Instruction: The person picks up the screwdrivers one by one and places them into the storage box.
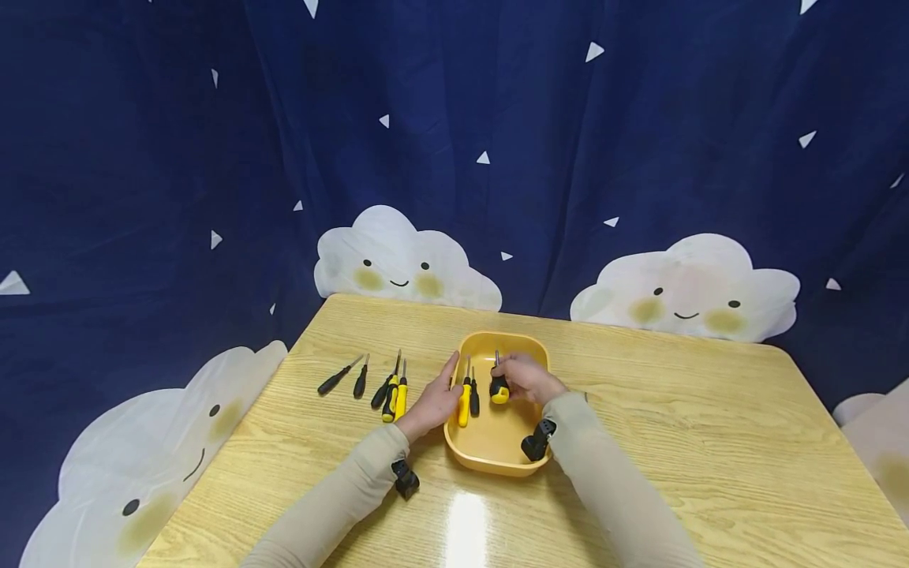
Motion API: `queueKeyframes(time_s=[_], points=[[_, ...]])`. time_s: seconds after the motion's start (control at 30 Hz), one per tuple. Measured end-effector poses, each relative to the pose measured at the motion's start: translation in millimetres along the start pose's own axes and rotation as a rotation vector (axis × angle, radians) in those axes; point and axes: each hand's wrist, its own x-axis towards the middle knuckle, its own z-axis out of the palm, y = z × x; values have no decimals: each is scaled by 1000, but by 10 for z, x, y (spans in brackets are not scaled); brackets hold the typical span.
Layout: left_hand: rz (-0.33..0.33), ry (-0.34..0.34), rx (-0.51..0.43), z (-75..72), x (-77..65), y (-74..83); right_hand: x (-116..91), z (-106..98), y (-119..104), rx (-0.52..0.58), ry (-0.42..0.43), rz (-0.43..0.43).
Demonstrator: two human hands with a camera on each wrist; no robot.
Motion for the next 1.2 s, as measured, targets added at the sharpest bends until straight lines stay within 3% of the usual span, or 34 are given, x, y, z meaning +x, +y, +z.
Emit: queueKeyframes(time_s=[0.17, 0.5, 0.7, 0.97, 1.2], points=[[0, -1, -1, 1, 5, -3, 10, 19, 34, -97, 28, 1], [6, 2, -7, 5, 4, -3, 15, 48, 70, -133, 53, 21], [18, 12, 6, 2, 8, -7, 8, 54, 63, -101, 46, 17], [9, 0, 2, 8, -2, 5, -11, 46, 42, -34, 102, 52], [5, 4, -1, 10, -3, 17, -59, 30, -32, -19, 62, 64]])
